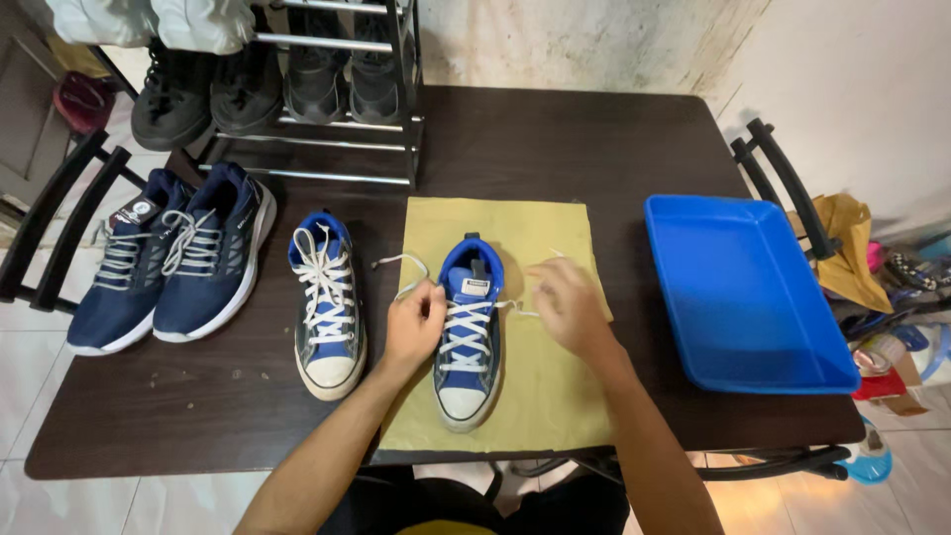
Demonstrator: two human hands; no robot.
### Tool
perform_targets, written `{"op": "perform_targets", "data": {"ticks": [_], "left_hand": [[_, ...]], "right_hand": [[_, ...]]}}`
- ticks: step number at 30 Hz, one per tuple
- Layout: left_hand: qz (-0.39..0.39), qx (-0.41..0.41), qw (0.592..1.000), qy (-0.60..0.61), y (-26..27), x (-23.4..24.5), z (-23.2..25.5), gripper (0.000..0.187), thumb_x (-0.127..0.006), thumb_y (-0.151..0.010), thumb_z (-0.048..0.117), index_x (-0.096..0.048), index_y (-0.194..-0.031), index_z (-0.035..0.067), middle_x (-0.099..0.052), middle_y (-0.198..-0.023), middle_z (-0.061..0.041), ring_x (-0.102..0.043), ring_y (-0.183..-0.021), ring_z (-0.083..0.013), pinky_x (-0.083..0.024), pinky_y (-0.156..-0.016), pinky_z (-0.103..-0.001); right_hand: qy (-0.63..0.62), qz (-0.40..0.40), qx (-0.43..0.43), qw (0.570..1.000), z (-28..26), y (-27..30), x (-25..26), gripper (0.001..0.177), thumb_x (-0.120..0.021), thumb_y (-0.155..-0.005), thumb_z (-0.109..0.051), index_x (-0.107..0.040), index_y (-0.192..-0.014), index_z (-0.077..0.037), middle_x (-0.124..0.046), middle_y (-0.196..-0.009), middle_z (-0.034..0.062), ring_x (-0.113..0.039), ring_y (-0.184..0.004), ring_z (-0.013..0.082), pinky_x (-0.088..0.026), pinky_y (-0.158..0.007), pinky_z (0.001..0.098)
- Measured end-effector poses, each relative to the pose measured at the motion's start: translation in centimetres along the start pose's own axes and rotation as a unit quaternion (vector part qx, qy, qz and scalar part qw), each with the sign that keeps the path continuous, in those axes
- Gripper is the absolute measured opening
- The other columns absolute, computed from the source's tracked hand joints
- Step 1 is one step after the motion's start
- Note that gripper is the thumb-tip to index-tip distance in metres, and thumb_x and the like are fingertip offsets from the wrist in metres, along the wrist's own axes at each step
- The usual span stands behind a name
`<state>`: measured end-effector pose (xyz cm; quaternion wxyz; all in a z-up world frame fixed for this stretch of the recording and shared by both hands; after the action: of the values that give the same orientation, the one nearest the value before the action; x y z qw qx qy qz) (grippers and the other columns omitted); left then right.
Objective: The person removes the laces from a pair of blue high-top sneakers. They pull the laces out of the eyelets one by one, starting with the right shoe and then the left, placing the removed laces into a blue tray.
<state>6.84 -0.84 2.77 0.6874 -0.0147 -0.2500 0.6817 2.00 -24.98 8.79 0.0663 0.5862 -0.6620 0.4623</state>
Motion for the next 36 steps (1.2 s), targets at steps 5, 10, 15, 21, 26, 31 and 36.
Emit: {"op": "perform_targets", "data": {"ticks": [5,10,15,21,26,31,36], "left_hand": [[0.045,-0.182,0.980,-0.063,0.8,2.2,7.1,0.017,-0.069,-0.090,0.012,-0.062,-0.101,0.002,-0.062,-0.095,-0.013,-0.059,-0.089,-0.0276,-0.049,-0.077,-0.039],[-0.120,-0.301,0.928,-0.182,1.2,-0.5,11.5,0.015,-0.073,-0.088,0.014,-0.070,-0.100,0.006,-0.068,-0.097,-0.007,-0.062,-0.093,-0.0299,-0.047,-0.085,-0.042],[-0.179,-0.276,0.896,-0.298,0.4,-3.0,11.3,0.013,-0.072,-0.086,0.016,-0.069,-0.091,0.005,-0.064,-0.094,-0.010,-0.061,-0.096,-0.0305,-0.047,-0.083,-0.044],[-0.161,-0.244,0.929,-0.226,-0.7,-1.7,10.8,0.013,-0.072,-0.082,0.012,-0.065,-0.088,0.003,-0.063,-0.094,-0.015,-0.061,-0.097,-0.0343,-0.050,-0.083,-0.045],[-0.061,-0.185,0.954,-0.230,-0.1,4.8,10.0,0.014,-0.070,-0.079,0.009,-0.063,-0.088,0.002,-0.062,-0.091,-0.016,-0.061,-0.094,-0.0363,-0.050,-0.083,-0.046],[-0.027,-0.081,0.933,-0.350,0.9,8.1,8.5,0.015,-0.072,-0.084,0.013,-0.063,-0.090,0.004,-0.063,-0.094,-0.016,-0.061,-0.096,-0.0365,-0.051,-0.082,-0.046],[-0.041,-0.225,0.933,-0.278,1.5,5.3,11.4,0.029,-0.069,-0.078,0.009,-0.065,-0.106,0.001,-0.064,-0.102,-0.016,-0.061,-0.098,-0.0362,-0.051,-0.084,-0.045]], "right_hand": [[-0.067,-0.120,0.008,0.991,-2.9,-1.0,-1.8,0.027,-0.059,-0.097,-0.009,-0.067,-0.123,-0.006,-0.070,-0.094,0.0134,-0.068,-0.079,0.0303,-0.053,-0.071,0.0385],[-0.121,-0.106,0.064,0.985,-3.3,-1.0,-2.7,0.015,-0.059,-0.101,-0.012,-0.060,-0.114,-0.004,-0.066,-0.093,0.0148,-0.065,-0.081,0.0305,-0.052,-0.073,0.0383],[-0.128,-0.105,-0.006,0.986,-1.4,-0.3,-3.4,0.015,-0.060,-0.099,-0.013,-0.061,-0.111,-0.005,-0.066,-0.086,0.0133,-0.064,-0.074,0.0265,-0.050,-0.068,0.0370],[-0.144,-0.079,0.011,0.986,-2.0,-0.5,-3.2,0.016,-0.062,-0.099,-0.018,-0.060,-0.108,-0.005,-0.066,-0.090,0.0115,-0.066,-0.075,0.0221,-0.052,-0.068,0.0342],[-0.110,-0.095,-0.019,0.989,-2.1,-0.3,-2.9,0.015,-0.061,-0.099,-0.019,-0.061,-0.108,-0.007,-0.068,-0.091,0.0107,-0.069,-0.078,0.0216,-0.053,-0.068,0.0352],[-0.095,-0.088,-0.002,0.992,-2.0,-0.6,-3.0,0.014,-0.059,-0.100,-0.020,-0.062,-0.108,-0.008,-0.066,-0.088,0.0116,-0.067,-0.080,0.0260,-0.052,-0.071,0.0379],[-0.107,-0.076,0.024,0.991,-1.9,-0.5,-2.8,0.014,-0.053,-0.104,-0.016,-0.062,-0.111,-0.008,-0.066,-0.092,0.0122,-0.066,-0.086,0.0298,-0.050,-0.078,0.0398]]}}
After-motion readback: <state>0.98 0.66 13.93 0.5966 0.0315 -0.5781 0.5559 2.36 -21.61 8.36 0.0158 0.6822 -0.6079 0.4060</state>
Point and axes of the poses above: each hand's wrist, its own y-axis away from the middle knuckle, its own x-axis out of the back of the hand, z = x × y, the point moved 7 cm from there along -y, towards the middle knuckle
